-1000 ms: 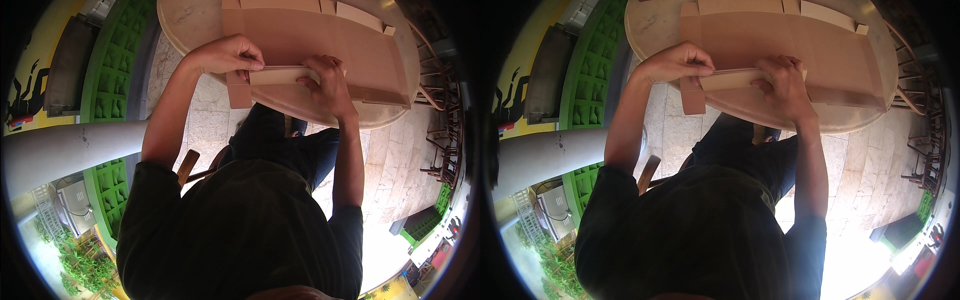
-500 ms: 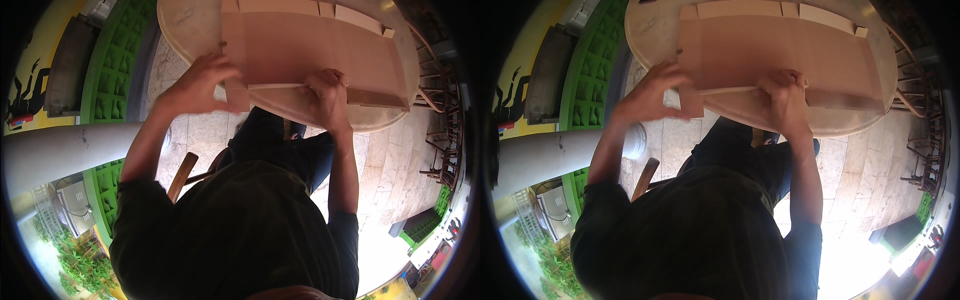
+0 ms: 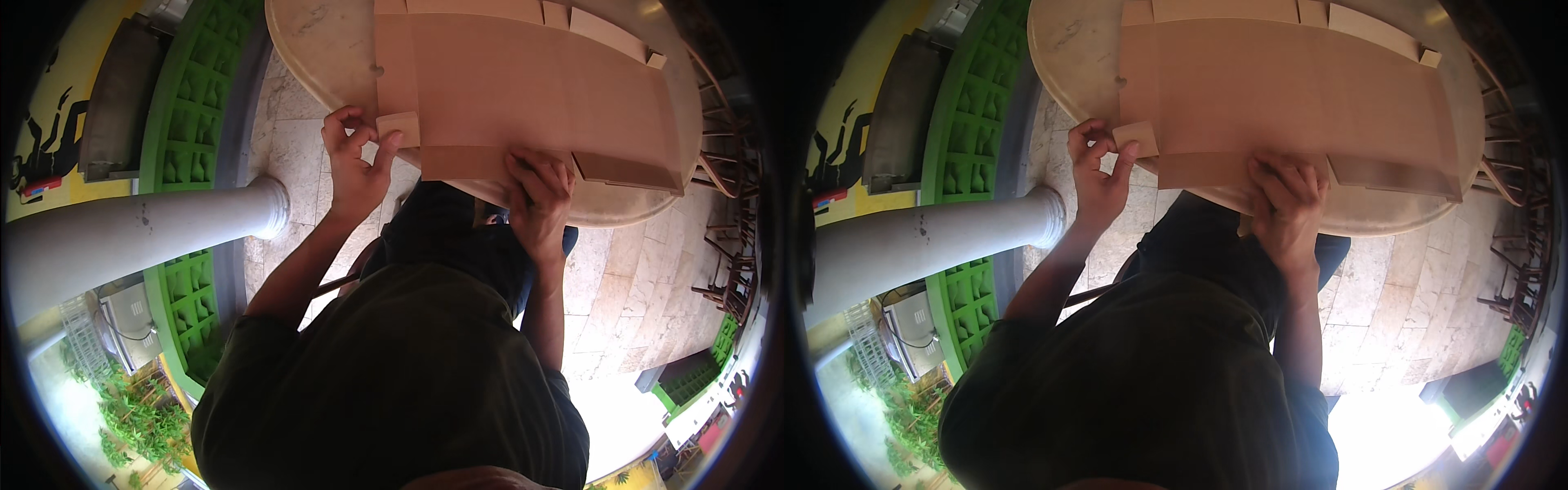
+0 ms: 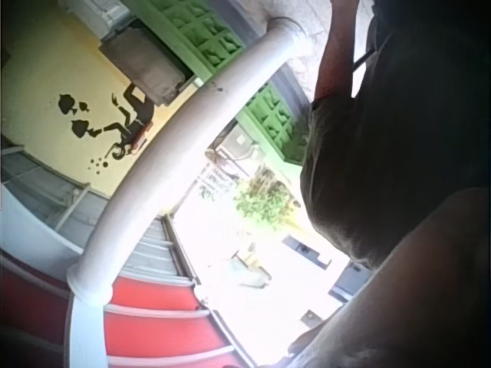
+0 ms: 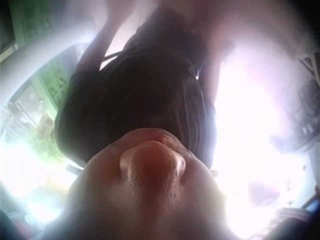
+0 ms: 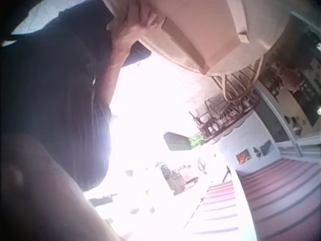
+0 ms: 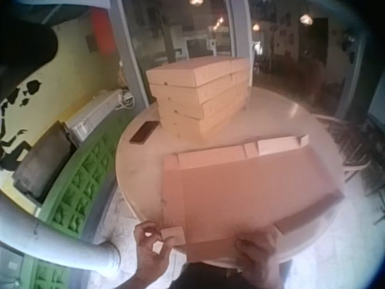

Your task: The person assembles flat-packed cardboard boxes by hand on a round table. They fold the flaps, interlock the tabs, and press the edges to form rectangular boxes, stacking completed units on the table.

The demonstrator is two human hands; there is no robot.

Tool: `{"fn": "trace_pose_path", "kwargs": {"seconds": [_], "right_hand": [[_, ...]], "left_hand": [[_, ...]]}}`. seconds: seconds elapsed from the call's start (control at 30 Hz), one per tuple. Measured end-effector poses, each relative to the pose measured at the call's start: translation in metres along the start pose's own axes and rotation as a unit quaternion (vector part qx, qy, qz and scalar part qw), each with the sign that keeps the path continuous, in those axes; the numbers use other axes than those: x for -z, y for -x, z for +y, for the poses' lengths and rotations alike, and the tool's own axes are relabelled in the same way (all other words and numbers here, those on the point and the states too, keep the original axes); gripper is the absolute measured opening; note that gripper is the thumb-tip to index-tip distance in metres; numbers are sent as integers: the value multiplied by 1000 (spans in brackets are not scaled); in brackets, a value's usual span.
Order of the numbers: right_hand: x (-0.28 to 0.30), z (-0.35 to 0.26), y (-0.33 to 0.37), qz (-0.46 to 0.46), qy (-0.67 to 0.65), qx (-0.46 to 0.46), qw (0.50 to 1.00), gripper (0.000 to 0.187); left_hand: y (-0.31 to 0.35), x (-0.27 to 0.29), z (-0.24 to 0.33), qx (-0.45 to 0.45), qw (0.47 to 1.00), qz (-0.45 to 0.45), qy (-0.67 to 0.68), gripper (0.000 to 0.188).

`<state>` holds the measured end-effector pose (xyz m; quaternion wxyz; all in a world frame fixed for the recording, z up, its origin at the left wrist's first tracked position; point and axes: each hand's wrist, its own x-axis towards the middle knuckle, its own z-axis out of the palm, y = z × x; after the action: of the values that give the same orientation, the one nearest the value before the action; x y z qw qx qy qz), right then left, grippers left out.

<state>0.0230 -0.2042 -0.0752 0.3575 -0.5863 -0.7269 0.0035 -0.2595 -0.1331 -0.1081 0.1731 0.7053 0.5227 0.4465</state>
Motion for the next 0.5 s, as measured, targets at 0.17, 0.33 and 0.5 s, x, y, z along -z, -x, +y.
{"fn": "trace_pose_path", "kwargs": {"seconds": [0.17, 0.33, 0.5], "right_hand": [[0, 2, 0, -7, -7, -10, 1000, 37], [2, 2, 0, 3, -25, -18, 1000, 38], [0, 4, 1, 10, -31, -22, 999, 37]], "left_hand": [[1, -14, 13, 34, 997, 38, -51, 38], [2, -10, 13, 112, 991, 42, -64, 68], [4, -19, 11, 96, 993, 39, -54, 67]]}}
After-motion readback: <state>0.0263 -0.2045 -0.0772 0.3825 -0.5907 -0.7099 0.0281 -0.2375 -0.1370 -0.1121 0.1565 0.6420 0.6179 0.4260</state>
